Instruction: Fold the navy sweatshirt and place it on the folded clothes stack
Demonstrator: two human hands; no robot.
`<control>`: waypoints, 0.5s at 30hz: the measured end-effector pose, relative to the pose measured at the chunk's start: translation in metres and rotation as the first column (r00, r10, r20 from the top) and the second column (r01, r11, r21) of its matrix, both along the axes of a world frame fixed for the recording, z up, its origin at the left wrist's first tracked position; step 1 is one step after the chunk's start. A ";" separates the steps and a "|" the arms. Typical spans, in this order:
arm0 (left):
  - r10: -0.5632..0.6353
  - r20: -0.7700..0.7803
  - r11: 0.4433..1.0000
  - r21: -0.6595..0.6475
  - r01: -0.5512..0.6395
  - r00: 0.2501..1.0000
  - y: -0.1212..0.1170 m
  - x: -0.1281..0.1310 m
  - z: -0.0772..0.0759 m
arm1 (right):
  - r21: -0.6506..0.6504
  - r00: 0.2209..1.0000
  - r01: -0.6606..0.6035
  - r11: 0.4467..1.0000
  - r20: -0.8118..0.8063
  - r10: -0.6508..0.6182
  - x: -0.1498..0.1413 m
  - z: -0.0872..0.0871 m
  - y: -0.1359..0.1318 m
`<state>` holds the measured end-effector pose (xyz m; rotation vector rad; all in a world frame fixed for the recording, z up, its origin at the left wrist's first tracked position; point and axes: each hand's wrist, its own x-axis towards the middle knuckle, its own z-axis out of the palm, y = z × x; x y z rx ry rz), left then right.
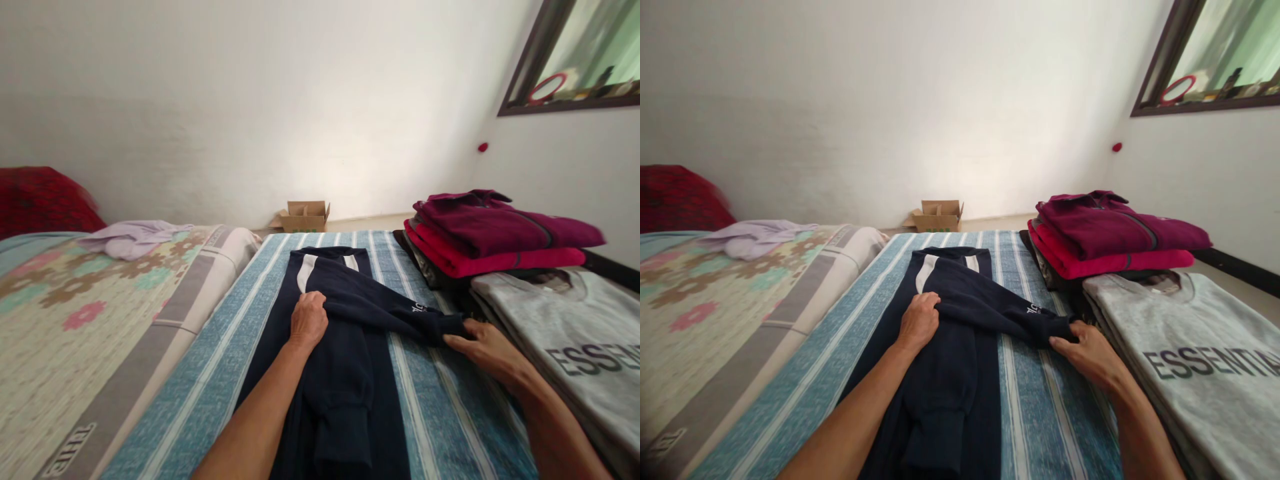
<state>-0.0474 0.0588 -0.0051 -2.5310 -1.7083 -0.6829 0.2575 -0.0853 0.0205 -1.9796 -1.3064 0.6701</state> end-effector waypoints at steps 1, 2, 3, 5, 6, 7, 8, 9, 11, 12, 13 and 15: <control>-0.001 -0.005 1.000 -0.003 0.001 1.000 0.000 0.000 0.001 | -0.010 1.000 0.008 1.000 0.016 -0.007 0.000 -0.003 0.001; -0.005 -0.011 1.000 -0.006 0.005 1.000 0.000 0.000 0.001 | -0.015 0.999 0.032 0.999 0.024 -0.032 0.001 -0.007 0.003; -0.012 -0.017 1.000 -0.010 0.012 1.000 0.000 -0.001 0.001 | -0.014 0.998 0.067 0.998 0.021 -0.067 0.001 -0.012 0.005; -0.025 -0.034 0.999 -0.020 0.025 0.999 0.000 -0.001 0.001 | 0.012 0.989 0.150 0.989 -0.014 -0.149 0.002 -0.022 0.009; -0.028 -0.043 0.999 -0.024 0.027 0.999 0.000 -0.001 0.000 | 0.041 0.981 0.189 0.981 -0.038 -0.188 0.003 -0.025 0.010; -0.026 -0.052 0.999 -0.028 0.025 0.998 0.000 -0.001 0.000 | 0.078 0.973 0.228 0.971 -0.061 -0.223 0.003 -0.028 0.011; -0.021 -0.062 0.999 -0.031 0.019 0.998 0.000 -0.001 0.000 | 0.114 0.964 0.263 0.958 -0.081 -0.255 0.003 -0.029 0.011; -0.014 -0.072 0.999 -0.033 0.011 0.997 0.000 0.000 0.000 | 0.143 0.955 0.294 0.945 -0.094 -0.283 0.003 -0.029 0.011; 0.006 -0.093 0.999 -0.037 -0.009 0.996 0.000 0.002 0.000 | 0.151 0.947 0.320 0.935 -0.082 -0.311 0.003 -0.028 0.010; 0.014 -0.103 0.999 -0.040 -0.018 0.995 0.000 0.002 0.000 | 0.134 0.949 0.314 0.940 -0.060 -0.309 0.003 -0.028 0.010; 0.018 -0.113 0.999 -0.045 -0.024 0.993 0.000 0.002 0.001 | 0.113 0.955 0.298 0.948 -0.033 -0.296 0.004 -0.029 0.010; 0.017 -0.129 0.998 -0.064 -0.025 0.992 0.000 0.002 0.002 | 0.088 0.963 0.268 0.960 0.010 -0.270 0.005 -0.033 0.011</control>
